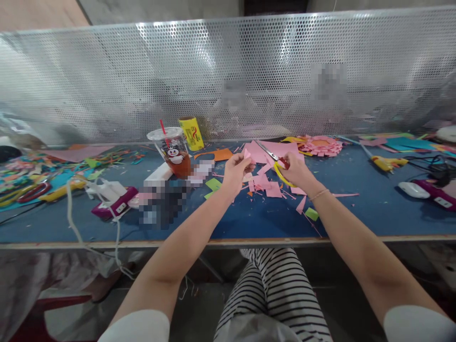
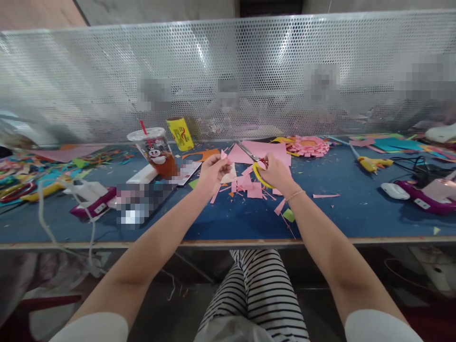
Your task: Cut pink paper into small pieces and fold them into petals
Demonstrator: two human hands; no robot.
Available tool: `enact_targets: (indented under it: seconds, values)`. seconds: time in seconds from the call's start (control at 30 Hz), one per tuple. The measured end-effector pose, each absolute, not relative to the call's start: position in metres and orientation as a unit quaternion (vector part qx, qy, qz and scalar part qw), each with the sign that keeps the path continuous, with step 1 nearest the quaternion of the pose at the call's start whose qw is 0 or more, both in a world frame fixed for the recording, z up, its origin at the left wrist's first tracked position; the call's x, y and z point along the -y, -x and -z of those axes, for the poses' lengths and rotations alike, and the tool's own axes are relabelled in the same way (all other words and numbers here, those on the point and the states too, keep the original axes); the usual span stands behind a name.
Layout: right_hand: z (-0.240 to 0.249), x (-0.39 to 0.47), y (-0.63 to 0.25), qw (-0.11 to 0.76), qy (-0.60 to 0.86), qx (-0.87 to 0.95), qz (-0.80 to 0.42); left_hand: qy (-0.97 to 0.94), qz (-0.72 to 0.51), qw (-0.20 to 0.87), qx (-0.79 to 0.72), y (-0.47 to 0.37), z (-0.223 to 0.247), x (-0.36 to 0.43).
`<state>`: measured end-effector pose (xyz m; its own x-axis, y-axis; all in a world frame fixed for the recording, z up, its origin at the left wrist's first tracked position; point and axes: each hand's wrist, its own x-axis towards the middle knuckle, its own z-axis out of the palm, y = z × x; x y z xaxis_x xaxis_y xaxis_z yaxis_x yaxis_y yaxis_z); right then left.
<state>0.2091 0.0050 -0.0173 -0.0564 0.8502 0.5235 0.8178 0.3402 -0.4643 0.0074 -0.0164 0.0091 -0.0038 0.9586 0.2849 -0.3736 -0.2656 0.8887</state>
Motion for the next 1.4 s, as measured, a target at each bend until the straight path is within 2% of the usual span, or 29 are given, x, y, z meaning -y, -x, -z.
enact_targets:
  seconds: [0.1,0.17,0.23,0.3,0.33,0.4,0.47,0.53,0.7,0.8,0.93,1.1,1.2,1.4]
  values:
    - [0.028,-0.022,-0.23,0.333,0.616,0.713,0.039,-0.506,-0.603,0.513,-0.342,-0.009,-0.003,0.014]
    - [0.032,-0.029,-0.238,0.345,0.591,0.727,0.061,-0.531,-0.581,0.5,-0.361,-0.01,0.0,0.013]
    - [0.032,-0.031,-0.238,0.396,0.557,0.728,0.055,-0.559,-0.559,0.488,-0.37,-0.01,0.004,0.012]
    - [0.028,-0.028,-0.231,0.47,0.505,0.723,-0.002,-0.579,-0.536,0.485,-0.378,-0.011,0.007,0.011]
    - [0.025,-0.026,-0.226,0.48,0.494,0.724,-0.017,-0.587,-0.525,0.484,-0.381,-0.012,0.008,0.011]
    - [0.02,-0.019,-0.213,0.48,0.468,0.739,-0.06,-0.609,-0.505,0.48,-0.38,-0.013,0.012,0.01]
    - [0.018,-0.013,-0.201,0.482,0.382,0.763,-0.199,-0.634,-0.481,0.462,-0.391,-0.015,0.016,0.008]
    - [0.018,-0.007,-0.191,0.461,0.34,0.771,-0.279,-0.649,-0.459,0.453,-0.403,-0.016,0.019,0.008]
    - [0.021,-0.004,-0.184,0.448,0.352,0.756,-0.321,-0.633,-0.451,0.494,-0.39,-0.018,0.022,0.008]
    - [0.02,-0.006,-0.187,0.468,0.363,0.757,-0.276,-0.575,-0.462,0.564,-0.372,-0.019,0.021,0.008]
    - [0.017,-0.004,-0.189,0.499,0.386,0.767,-0.114,-0.51,-0.456,0.619,-0.386,-0.018,0.019,0.007]
    - [0.017,0.005,-0.181,0.446,0.331,0.83,0.054,-0.473,-0.469,0.659,-0.349,-0.017,0.02,0.005]
    - [0.019,0.009,-0.176,0.424,0.333,0.839,0.074,-0.471,-0.488,0.654,-0.334,-0.017,0.021,0.004]
    - [0.016,0.015,-0.176,0.398,0.325,0.858,0.022,-0.481,-0.486,0.645,-0.341,-0.015,0.021,0.004]
